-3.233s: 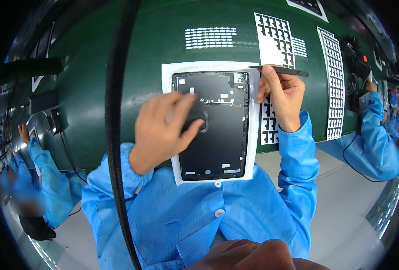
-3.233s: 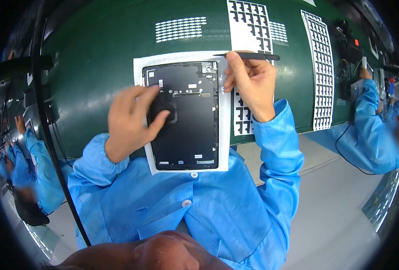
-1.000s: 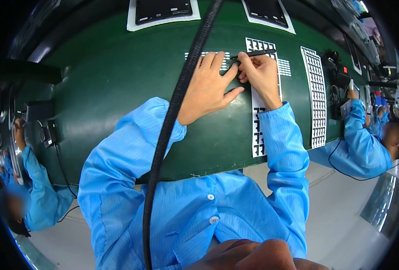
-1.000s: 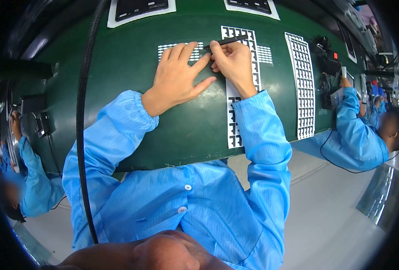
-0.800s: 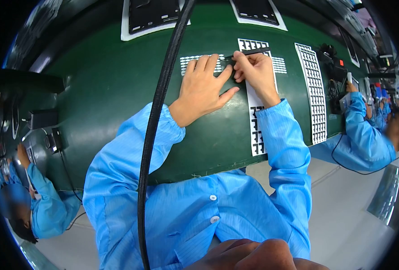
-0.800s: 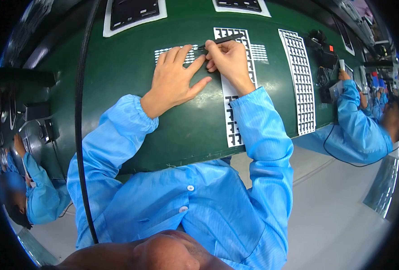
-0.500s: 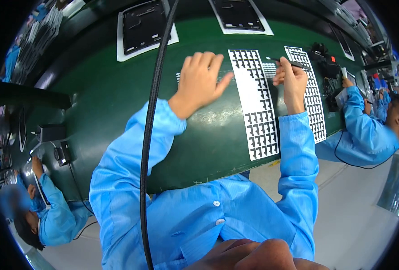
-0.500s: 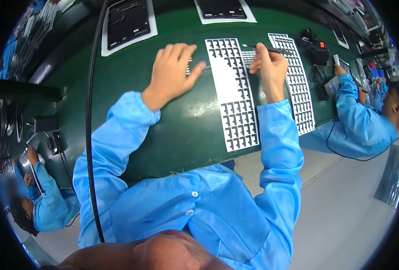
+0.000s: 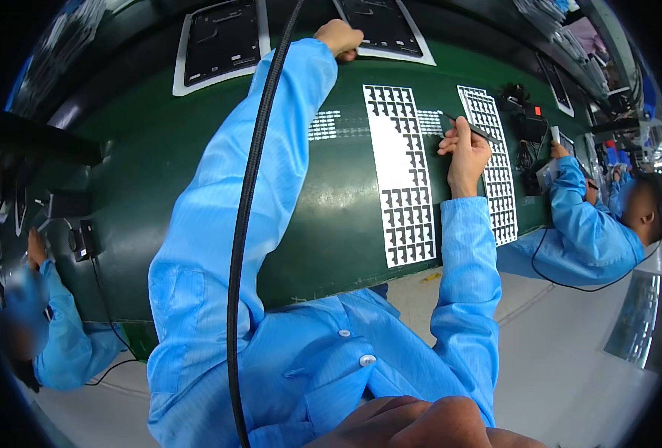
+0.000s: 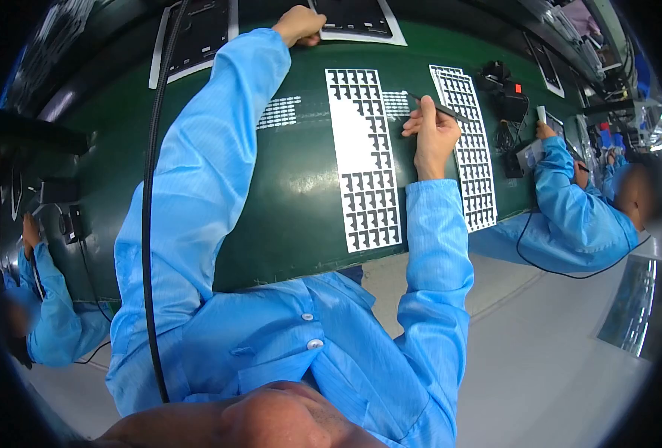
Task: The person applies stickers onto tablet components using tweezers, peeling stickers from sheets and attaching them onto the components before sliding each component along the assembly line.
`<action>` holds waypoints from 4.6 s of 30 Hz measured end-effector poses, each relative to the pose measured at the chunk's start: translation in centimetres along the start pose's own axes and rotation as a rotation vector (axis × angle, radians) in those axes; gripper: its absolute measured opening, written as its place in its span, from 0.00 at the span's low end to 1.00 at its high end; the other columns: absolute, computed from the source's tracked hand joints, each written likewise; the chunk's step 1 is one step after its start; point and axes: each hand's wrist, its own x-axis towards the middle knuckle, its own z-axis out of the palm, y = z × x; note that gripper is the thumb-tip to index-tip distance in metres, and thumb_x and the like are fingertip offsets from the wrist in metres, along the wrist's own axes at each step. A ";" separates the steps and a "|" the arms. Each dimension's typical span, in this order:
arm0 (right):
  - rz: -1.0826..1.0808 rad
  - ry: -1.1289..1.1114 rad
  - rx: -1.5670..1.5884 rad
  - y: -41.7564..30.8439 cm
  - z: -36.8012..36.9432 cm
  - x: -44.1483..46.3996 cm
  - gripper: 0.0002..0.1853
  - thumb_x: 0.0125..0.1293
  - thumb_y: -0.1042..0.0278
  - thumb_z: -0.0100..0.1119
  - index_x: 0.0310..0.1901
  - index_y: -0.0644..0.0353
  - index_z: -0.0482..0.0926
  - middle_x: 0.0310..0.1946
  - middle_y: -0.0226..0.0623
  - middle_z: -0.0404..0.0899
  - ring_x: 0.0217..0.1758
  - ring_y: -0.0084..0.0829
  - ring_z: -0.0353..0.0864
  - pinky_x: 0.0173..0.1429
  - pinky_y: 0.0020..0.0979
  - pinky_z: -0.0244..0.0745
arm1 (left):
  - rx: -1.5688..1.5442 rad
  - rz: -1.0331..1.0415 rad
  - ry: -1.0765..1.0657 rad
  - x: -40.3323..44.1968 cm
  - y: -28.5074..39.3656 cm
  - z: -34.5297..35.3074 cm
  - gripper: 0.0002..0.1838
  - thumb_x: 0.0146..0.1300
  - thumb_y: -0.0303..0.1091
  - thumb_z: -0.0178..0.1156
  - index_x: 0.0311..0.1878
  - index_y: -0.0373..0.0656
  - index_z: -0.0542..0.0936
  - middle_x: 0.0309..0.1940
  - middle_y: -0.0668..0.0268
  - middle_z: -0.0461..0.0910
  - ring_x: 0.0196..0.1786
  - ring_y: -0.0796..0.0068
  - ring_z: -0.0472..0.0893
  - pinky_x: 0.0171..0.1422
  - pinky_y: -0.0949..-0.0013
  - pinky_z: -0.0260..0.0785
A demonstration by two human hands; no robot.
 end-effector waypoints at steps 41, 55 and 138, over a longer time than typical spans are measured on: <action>0.256 -0.326 -0.116 -6.9 3.5 -13.7 0.13 0.71 0.66 0.64 0.37 0.71 0.82 0.22 0.38 0.81 0.16 0.24 0.79 0.18 0.23 0.73 | 0.550 0.728 0.084 -28.7 -3.0 -3.4 0.04 0.63 0.31 0.64 0.37 0.41 0.82 0.37 0.65 0.81 0.43 0.62 0.79 0.52 0.60 0.73; 0.303 -0.379 -0.115 -3.5 5.3 -15.3 0.13 0.71 0.67 0.64 0.39 0.73 0.82 0.23 0.40 0.82 0.21 0.27 0.84 0.23 0.26 0.81 | 0.600 0.755 -0.058 -35.1 -2.2 -5.0 0.19 0.54 0.37 0.72 0.47 0.37 0.84 0.52 0.57 0.80 0.54 0.58 0.78 0.55 0.60 0.75; 0.305 -0.373 -0.191 -3.4 5.5 -15.3 0.16 0.71 0.67 0.63 0.32 0.76 0.81 0.19 0.41 0.83 0.19 0.24 0.82 0.23 0.23 0.78 | 0.743 0.768 -0.055 -34.4 -2.1 -3.7 0.28 0.53 0.38 0.67 0.60 0.45 0.81 0.51 0.57 0.75 0.54 0.58 0.73 0.56 0.58 0.67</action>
